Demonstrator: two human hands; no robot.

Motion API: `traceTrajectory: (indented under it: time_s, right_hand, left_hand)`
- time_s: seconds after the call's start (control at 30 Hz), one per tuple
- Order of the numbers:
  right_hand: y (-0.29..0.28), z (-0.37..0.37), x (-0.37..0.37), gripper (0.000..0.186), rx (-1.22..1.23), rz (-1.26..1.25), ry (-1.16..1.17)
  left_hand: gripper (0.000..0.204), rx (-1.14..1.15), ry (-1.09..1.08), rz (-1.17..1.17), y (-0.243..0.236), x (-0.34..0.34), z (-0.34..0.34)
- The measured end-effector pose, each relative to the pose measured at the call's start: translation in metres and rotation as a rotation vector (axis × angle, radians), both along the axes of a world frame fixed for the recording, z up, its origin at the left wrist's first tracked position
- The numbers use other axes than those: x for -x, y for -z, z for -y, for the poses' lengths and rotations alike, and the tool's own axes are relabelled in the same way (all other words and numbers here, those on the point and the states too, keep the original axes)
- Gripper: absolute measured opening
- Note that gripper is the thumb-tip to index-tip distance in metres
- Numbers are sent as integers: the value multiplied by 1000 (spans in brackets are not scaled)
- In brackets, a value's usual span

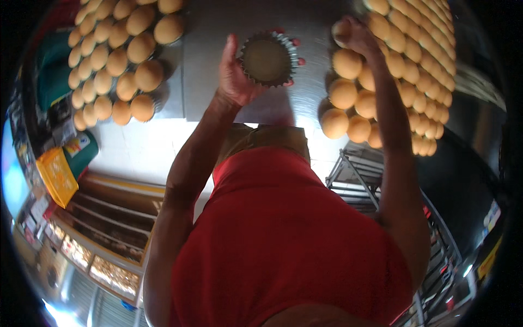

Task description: The person picks up a stack of metal liners and places one under each bread roll on the table by hand.

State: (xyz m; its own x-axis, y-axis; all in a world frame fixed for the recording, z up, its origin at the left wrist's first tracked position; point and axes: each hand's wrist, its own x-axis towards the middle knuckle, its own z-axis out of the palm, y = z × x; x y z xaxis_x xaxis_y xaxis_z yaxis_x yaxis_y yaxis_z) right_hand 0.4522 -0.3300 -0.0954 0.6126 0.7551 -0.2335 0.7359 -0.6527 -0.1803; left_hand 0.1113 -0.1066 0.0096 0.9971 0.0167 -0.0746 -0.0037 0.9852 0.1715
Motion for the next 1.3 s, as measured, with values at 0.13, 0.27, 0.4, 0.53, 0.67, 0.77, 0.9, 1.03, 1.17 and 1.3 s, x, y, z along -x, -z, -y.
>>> traceTrajectory:
  time_s: [0.13, 0.27, 0.4, 0.53, 0.67, 0.77, 0.9, 1.03, 1.17, 1.3]
  right_hand:
    - [-63, -51, 26, 97, 199, -72, 59]
    - [-61, -88, 50, 90, 73, 51, 2]
    - [-80, -211, 180, 72, -251, -118, -234]
    - [-34, -327, 269, 74, -677, -294, -567]
    - [-15, -366, 284, 77, -505, -112, -619]
    - [-16, -358, 290, 79, -331, -5, -611]
    - [-38, -272, 298, 84, -211, 3, -494]
    - [-67, -216, 293, 95, -235, -949, 79]
    - [-72, -163, 279, 101, -373, -1007, 20]
    - [-78, -116, 245, 96, -511, -961, 52]
  left_hand:
    - [94, 92, -89, 18, 3, 31, -23]
    - [90, -6, -199, -77, -8, 73, -41]
    - [80, -136, -359, -211, 4, 141, -48]
    - [71, -116, -427, -330, 0, 185, -52]
    - [67, -129, -492, -373, 7, 211, -63]
    - [65, -176, -524, -498, 24, 220, -67]
    - [58, -238, -406, -752, 54, 200, -70]
    - [61, -287, -240, -657, 86, 148, -58]
    - [72, -287, -115, -516, 59, 93, -39]
    - [70, -457, -14, -460, 52, 48, -21]
